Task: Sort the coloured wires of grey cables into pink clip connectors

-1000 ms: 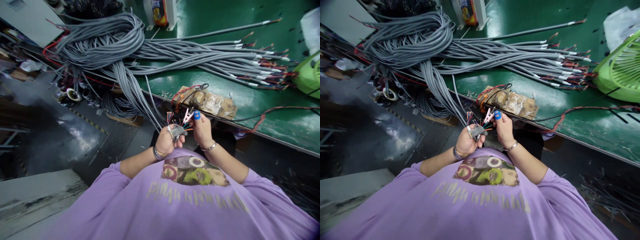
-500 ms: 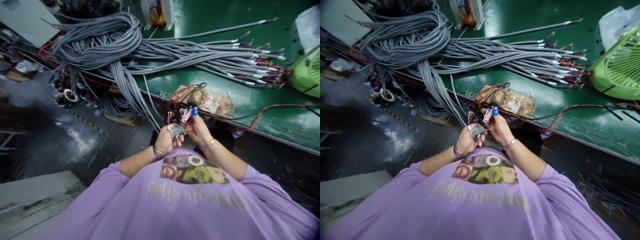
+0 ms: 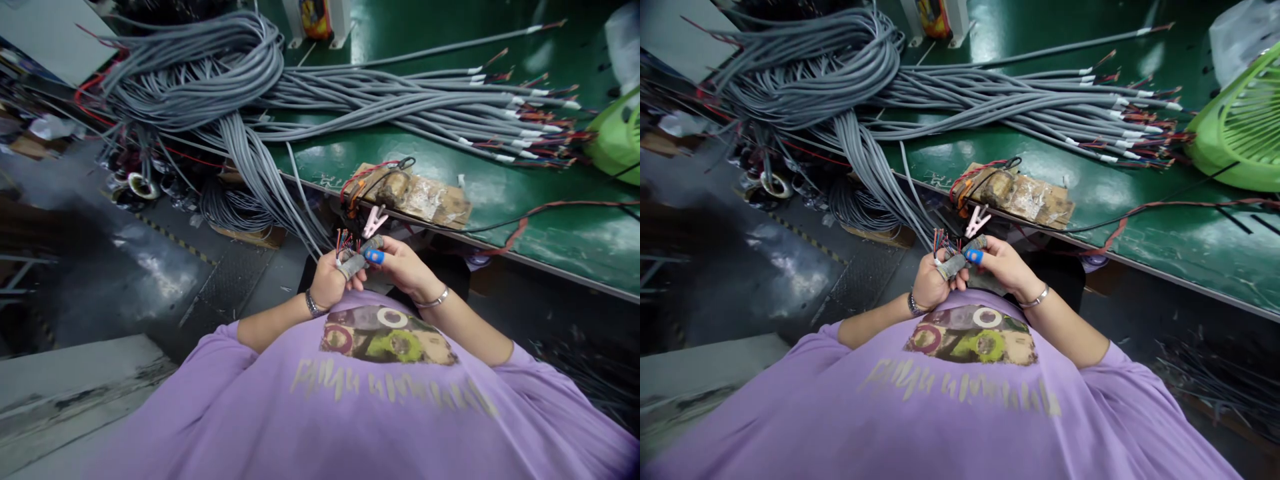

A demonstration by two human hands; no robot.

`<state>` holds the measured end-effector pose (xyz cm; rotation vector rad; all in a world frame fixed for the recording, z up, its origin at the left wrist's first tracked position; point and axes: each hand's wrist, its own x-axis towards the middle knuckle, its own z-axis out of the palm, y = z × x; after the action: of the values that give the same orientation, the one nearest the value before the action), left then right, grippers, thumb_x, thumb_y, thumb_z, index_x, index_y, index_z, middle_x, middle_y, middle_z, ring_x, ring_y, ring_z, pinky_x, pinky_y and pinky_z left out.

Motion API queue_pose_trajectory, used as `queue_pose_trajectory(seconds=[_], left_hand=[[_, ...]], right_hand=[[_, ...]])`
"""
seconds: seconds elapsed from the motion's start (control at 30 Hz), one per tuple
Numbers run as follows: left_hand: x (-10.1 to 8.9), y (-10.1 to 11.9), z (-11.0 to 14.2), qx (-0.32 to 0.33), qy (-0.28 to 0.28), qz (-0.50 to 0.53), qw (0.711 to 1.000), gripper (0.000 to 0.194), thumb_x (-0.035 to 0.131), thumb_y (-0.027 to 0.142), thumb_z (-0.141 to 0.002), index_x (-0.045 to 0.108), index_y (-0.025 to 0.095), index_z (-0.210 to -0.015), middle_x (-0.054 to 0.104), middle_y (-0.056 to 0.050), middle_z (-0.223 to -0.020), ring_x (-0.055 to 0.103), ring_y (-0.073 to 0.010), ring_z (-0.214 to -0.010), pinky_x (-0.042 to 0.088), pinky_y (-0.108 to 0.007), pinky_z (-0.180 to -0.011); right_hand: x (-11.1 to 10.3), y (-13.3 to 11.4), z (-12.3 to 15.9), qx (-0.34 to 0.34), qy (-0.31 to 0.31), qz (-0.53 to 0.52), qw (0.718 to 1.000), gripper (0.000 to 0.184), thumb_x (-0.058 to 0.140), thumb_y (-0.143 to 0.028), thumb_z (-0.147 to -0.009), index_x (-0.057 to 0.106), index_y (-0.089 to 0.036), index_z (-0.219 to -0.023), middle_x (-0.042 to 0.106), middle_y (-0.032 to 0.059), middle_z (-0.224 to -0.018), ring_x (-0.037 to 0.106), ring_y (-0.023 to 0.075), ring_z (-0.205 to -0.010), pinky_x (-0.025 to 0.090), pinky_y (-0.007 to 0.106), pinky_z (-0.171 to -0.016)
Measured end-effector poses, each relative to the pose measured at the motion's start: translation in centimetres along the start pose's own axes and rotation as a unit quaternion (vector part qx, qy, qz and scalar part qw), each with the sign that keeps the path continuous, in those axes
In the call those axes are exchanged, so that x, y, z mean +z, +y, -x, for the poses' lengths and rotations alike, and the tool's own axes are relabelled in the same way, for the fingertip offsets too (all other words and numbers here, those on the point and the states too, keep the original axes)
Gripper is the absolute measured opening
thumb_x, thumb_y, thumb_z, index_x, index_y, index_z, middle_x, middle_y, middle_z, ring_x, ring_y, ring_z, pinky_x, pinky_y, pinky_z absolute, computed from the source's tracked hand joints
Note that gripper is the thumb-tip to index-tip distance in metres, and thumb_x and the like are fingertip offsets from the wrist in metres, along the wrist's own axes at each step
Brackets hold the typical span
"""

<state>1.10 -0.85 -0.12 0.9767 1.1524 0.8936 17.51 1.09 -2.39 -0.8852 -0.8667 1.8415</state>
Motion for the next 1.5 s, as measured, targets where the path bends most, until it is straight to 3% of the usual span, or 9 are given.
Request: queue_pose_trajectory(seconds=[0.2, 0.4, 0.63, 0.83, 0.93, 1.03, 1.2, 1.37, 1.5], left_hand=[[-0.2, 0.0, 0.0, -0.030, -0.069, -0.059, 0.995, 0.035, 0.075, 0.045, -0.072, 0.061, 0.013, -0.069, 0.065, -0.002, -0.056, 0.058, -0.0101, -0.040, 0.037, -0.019, -0.038], [-0.3, -0.4, 0.0, -0.013, -0.017, -0.001, 1.000, 0.035, 0.070, 0.046, -0.075, 0.059, 0.014, -0.064, 0.066, -0.002, -0.056, 0.058, -0.0097, -0.040, 0.035, -0.018, -0.037], [-0.1, -0.4, -0.2, -0.016, -0.016, 0.015, 1.000, 0.035, 0.071, 0.046, -0.073, 0.059, 0.014, -0.063, 0.065, -0.003, -0.055, 0.056, -0.0093, -0.038, 0.033, -0.019, -0.036], [0.1, 0.0, 0.1, -0.023, 0.013, 0.040, 0.999, 0.036, 0.072, 0.047, -0.071, 0.058, 0.015, -0.064, 0.065, -0.002, -0.054, 0.056, -0.0095, -0.037, 0.031, -0.019, -0.035], [0.0, 0.3, 0.2, -0.023, 0.007, 0.070, 0.997, 0.036, 0.071, 0.046, -0.072, 0.058, 0.014, -0.063, 0.064, -0.002, -0.054, 0.054, -0.0093, -0.036, 0.030, -0.020, -0.034], [0.2, 0.7, 0.1, -0.024, -0.010, 0.098, 0.995, 0.034, 0.071, 0.045, -0.072, 0.058, 0.015, -0.065, 0.064, -0.001, -0.053, 0.053, -0.0091, -0.035, 0.030, -0.020, -0.034], [0.9, 1.2, -0.4, -0.039, -0.022, 0.119, 0.992, 0.039, 0.075, 0.049, -0.067, 0.056, 0.015, -0.067, 0.063, 0.000, -0.052, 0.052, -0.0092, -0.034, 0.031, -0.020, -0.034], [1.3, 1.3, -0.9, -0.044, -0.023, 0.113, 0.992, 0.042, 0.076, 0.052, -0.065, 0.055, 0.015, -0.066, 0.062, 0.000, -0.051, 0.052, -0.0089, -0.034, 0.030, -0.020, -0.034], [1.2, 1.0, -1.2, -0.040, -0.020, 0.107, 0.993, 0.041, 0.075, 0.052, -0.066, 0.056, 0.015, -0.067, 0.062, 0.000, -0.052, 0.052, -0.0087, -0.034, 0.029, -0.020, -0.034]], right_hand=[[0.7, 0.3, 0.1, -0.032, 0.034, 0.025, 0.999, 0.029, 0.086, -0.037, -0.062, 0.068, -0.017, -0.072, 0.065, -0.0012, -0.063, 0.051, 0.0092, -0.054, 0.040, 0.024, -0.054], [1.2, 0.2, 0.0, -0.030, 0.108, -0.013, 0.994, 0.028, 0.083, -0.034, -0.062, 0.062, -0.018, -0.069, 0.060, -0.0036, -0.061, 0.050, 0.0086, -0.054, 0.038, 0.022, -0.052], [1.6, -0.2, 0.0, 0.019, 0.057, -0.017, 0.998, 0.033, 0.083, -0.043, -0.063, 0.062, -0.018, -0.069, 0.057, -0.0033, -0.059, 0.048, 0.0085, -0.052, 0.037, 0.023, -0.051], [2.0, 0.3, 0.1, -0.017, 0.102, -0.013, 0.995, 0.026, 0.083, -0.034, -0.064, 0.063, -0.019, -0.067, 0.056, -0.0036, -0.059, 0.046, 0.0089, -0.052, 0.037, 0.024, -0.051], [1.3, 0.3, -0.5, -0.020, 0.128, -0.084, 0.988, 0.033, 0.082, -0.044, -0.065, 0.059, -0.020, -0.065, 0.051, -0.0051, -0.056, 0.042, 0.0079, -0.050, 0.039, 0.023, -0.051], [0.3, 0.1, -1.6, 0.009, 0.137, -0.131, 0.982, 0.045, 0.078, -0.061, -0.063, 0.060, -0.021, -0.070, 0.059, -0.0023, -0.065, 0.044, 0.0080, -0.052, 0.043, 0.023, -0.052], [0.0, 0.3, -3.2, -0.029, 0.088, -0.053, 0.994, 0.055, 0.069, -0.074, -0.067, 0.064, -0.020, -0.076, 0.062, 0.0006, -0.071, 0.049, 0.0110, -0.057, 0.044, 0.026, -0.056], [0.5, 1.3, -3.8, -0.137, 0.171, 0.042, 0.975, 0.058, 0.053, -0.079, -0.076, 0.063, -0.022, -0.070, 0.055, -0.0015, -0.060, 0.049, 0.0124, -0.058, 0.042, 0.027, -0.059], [1.1, 1.3, -4.0, -0.109, 0.150, -0.007, 0.983, 0.061, 0.054, -0.081, -0.074, 0.068, -0.022, -0.078, 0.059, -0.0005, -0.065, 0.051, 0.0125, -0.058, 0.042, 0.027, -0.057]])
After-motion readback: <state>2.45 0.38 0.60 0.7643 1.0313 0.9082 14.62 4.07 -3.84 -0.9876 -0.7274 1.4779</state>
